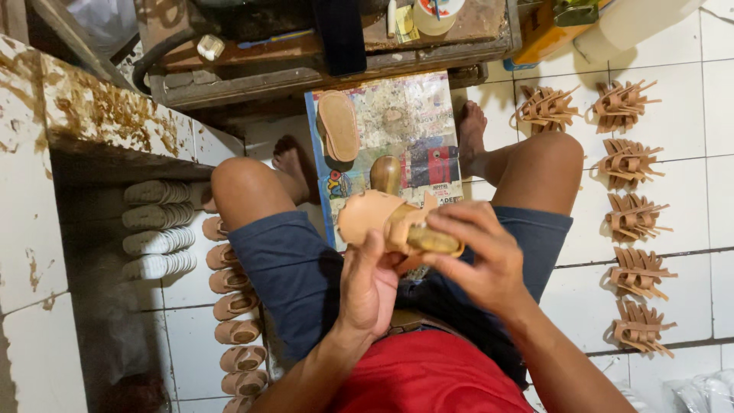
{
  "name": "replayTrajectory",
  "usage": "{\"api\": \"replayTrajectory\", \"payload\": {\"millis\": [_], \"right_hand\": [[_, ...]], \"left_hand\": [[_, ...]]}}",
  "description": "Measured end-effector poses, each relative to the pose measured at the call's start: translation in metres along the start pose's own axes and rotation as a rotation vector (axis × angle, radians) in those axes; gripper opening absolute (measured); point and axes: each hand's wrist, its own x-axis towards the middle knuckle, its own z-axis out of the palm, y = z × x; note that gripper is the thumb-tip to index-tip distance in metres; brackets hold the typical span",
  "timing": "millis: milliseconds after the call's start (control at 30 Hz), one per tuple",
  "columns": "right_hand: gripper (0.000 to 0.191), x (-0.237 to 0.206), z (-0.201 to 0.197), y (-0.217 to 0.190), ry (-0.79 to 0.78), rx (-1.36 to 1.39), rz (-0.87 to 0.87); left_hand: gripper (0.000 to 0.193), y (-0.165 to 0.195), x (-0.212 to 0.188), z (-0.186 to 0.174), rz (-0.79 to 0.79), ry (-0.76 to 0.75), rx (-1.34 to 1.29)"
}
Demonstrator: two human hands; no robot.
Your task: The person sits on the floor and assembles sandals by hand. They place a star-shaped upper onto a wooden shoe last, fold the straps over the edges, and press them into place. After completing one, they place it on a nearby shelf and repeat the process with a new upper and last.
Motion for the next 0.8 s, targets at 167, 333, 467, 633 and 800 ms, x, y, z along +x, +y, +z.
{"api": "replayTrajectory", "payload": {"millis": [167, 333, 467, 633, 800], "right_hand": [[0.052, -0.007, -0.001, -0.005, 0.035, -0.139, -0.281], [0.05, -0.016, 0.005, -0.001, 0.12, -0.049, -0.112], [0.034, -0.019, 0.034, 0.007, 0.424, 0.531, 0.468], [0.031, -0.011, 0.061, 0.02, 0.649, 1.069, 0.619], [0.022, -0.01, 0.064, 0.013, 0.682, 1.108, 0.611]], "left_hand": [[0.056, -0.004, -0.007, -0.004, 0.087, -0.035, 0.028], [0.066, 0.0, -0.008, -0.001, 0.083, -0.164, 0.211], [0.062, -0.022, 0.007, 0.013, 0.266, -0.033, 0.399], [0.046, -0.044, 0.025, 0.021, 0.15, 0.093, 0.217], [0.031, -0.045, 0.027, 0.026, 0.17, 0.102, 0.029]]}}
